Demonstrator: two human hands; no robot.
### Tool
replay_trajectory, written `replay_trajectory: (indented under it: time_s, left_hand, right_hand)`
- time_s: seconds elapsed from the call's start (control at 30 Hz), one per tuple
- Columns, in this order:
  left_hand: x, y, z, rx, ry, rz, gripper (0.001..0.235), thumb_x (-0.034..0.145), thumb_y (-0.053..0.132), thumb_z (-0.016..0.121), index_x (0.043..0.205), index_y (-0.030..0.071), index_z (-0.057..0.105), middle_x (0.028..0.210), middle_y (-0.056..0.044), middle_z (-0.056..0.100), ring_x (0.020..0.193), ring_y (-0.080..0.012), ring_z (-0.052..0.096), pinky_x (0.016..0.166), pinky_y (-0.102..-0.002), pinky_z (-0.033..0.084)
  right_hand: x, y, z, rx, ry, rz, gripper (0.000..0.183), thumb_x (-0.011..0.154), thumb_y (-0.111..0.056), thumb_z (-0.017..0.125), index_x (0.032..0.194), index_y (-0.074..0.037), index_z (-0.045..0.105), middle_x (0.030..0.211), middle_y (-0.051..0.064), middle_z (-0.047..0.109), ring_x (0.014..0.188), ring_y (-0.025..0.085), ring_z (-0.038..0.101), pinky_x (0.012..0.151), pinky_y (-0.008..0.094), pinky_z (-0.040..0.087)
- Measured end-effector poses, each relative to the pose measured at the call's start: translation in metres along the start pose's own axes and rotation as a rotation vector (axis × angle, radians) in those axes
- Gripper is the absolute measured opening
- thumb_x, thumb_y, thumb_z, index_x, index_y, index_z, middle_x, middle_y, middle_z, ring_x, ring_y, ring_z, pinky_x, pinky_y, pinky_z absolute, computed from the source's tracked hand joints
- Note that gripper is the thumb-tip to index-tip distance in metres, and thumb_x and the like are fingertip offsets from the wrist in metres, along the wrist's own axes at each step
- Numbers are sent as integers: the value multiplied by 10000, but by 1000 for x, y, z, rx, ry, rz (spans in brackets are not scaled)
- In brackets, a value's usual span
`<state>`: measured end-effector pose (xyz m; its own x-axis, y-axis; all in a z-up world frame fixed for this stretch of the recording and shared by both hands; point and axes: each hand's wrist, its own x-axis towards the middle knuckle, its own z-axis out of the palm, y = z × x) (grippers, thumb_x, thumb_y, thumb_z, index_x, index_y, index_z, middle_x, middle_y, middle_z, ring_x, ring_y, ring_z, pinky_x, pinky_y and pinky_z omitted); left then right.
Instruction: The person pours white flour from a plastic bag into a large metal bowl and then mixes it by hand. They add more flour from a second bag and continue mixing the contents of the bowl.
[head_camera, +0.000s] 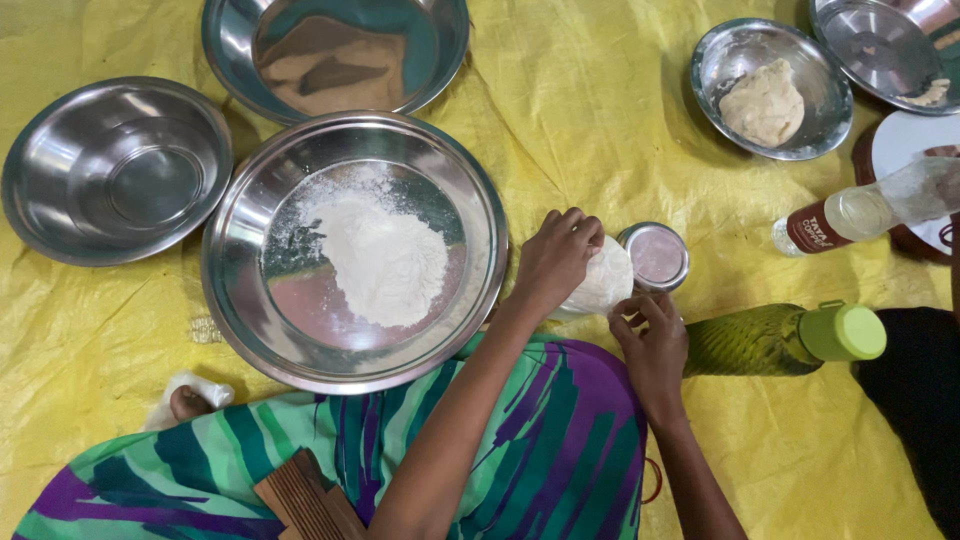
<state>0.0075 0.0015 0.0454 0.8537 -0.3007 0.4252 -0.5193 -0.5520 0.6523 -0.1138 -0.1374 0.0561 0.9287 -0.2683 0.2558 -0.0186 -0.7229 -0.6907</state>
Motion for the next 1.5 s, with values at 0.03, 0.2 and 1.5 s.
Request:
replay_trajectory:
  time_s: [0.03,0.2,1.5]
  left_hand:
    - [0,0,1,2,-12,-10,45,908,135,687,920,142,644,951,2,621,941,-213,616,725,-376,564]
    - [-7,-3,6,-88,35,-77,73,918,164,696,978,137,663,1032,-16,649,995,-234,628,810,-394,557]
    - [-89,-89,108,-274,-192,-627,1433,465,72,988,1587,75,97,1568,-264,239,1480,-467,175,1205,-534,171]
  right_hand:
    - [0,-1,0,-2,-2,12,151,836,-119,753,943,-17,720,1026,108,676,763,210,644,678,341,523]
    - [1,-7,0,2,-5,28,149,856,-119,754,958,-15,720,1047,111,682,772,211,652,696,348,525]
    - [18,105,62,645,-368,276,1027,591,162,723,1508,-121,358,1443,61,537,1336,215,515,1059,383,458]
